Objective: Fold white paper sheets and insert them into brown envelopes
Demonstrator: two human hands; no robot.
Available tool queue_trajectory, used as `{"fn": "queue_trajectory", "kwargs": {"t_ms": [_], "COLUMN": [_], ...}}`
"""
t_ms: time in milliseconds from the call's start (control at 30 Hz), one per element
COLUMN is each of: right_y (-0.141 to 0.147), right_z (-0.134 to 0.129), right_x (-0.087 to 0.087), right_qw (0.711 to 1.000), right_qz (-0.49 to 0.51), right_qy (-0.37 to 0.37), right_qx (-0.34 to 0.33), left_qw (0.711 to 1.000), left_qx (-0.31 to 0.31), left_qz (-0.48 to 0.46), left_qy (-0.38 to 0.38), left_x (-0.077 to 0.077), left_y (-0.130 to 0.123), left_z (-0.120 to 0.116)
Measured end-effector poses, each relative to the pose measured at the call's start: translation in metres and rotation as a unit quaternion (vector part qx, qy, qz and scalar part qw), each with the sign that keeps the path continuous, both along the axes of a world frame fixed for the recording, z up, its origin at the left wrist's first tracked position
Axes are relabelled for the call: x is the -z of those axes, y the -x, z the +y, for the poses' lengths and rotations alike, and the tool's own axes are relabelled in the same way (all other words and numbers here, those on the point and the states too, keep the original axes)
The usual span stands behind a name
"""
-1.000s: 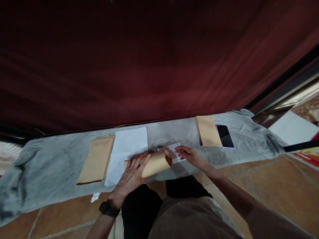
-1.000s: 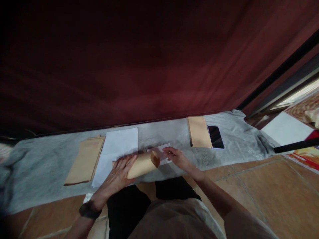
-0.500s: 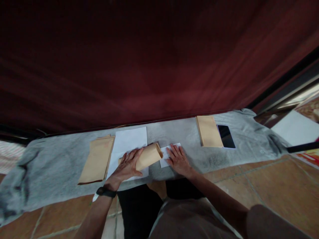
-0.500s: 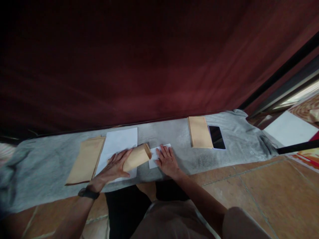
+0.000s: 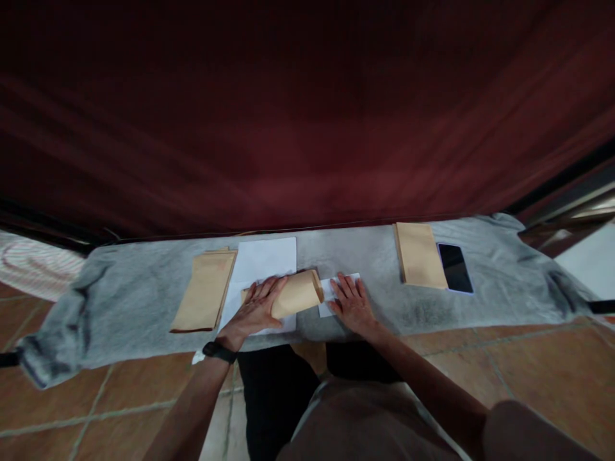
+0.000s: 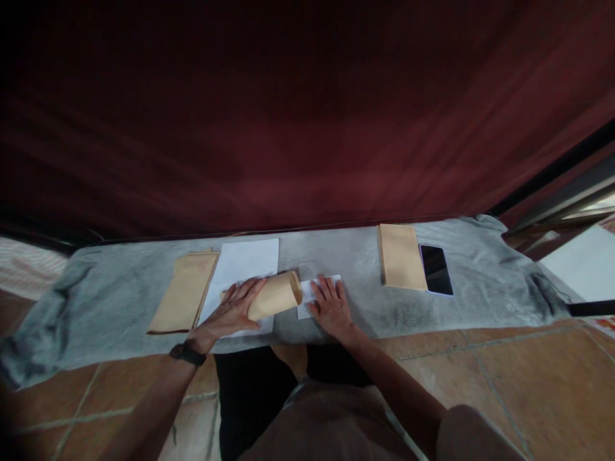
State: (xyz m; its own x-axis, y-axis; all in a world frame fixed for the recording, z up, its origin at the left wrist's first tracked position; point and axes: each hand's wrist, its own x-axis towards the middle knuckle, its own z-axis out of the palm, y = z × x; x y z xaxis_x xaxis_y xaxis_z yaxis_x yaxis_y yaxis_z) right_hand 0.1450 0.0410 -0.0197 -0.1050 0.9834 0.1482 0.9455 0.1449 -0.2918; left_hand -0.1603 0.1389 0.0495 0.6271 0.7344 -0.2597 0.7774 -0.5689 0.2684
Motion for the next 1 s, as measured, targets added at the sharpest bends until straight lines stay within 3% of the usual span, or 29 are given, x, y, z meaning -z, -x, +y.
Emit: {"fn": "queue_trajectory", "kwargs": {"t_ms": [100,300,533,667,800,1000], "right_y": [-0.012,-0.043,-0.044,-0.046,-0.053,-0.073], "right_z": [0.000,-0.005,0.010,0.016,0.007,-0.005], "right_x": [-0.003,-0.006,-0.003,-0.005,-0.007,-0.023], "right_qw": [1.000,0.987,0.975,0.973,0.970,0.911], "right_qz": [0.010,0.028,0.040,0.057,0.145,0.353], "right_qy": [-0.005,0.022,0.055,0.081,0.042,0.007], "right_qx": [0.021,0.154,0.213,0.208,0.190,0.212], "left_qw": [1.000,1.000,0.999,0.999,0.999,0.999], "left_qx": [0.006,0.014,0.014,0.014,0.020,0.017], "left_qz": [-0.006,-0.014,-0.018,-0.018,-0.022,-0.024], "left_qy": [-0.006,-0.019,-0.035,-0.031,-0.029,-0.030], "left_x": [0.000,0.004,0.006,0.003,0.001,0.001], "left_y": [0.000,0.001,0.002,0.002,0.001,0.001], "left_z": [-0.001,-0.003,-0.004,-0.006,-0.006,-0.007]}}
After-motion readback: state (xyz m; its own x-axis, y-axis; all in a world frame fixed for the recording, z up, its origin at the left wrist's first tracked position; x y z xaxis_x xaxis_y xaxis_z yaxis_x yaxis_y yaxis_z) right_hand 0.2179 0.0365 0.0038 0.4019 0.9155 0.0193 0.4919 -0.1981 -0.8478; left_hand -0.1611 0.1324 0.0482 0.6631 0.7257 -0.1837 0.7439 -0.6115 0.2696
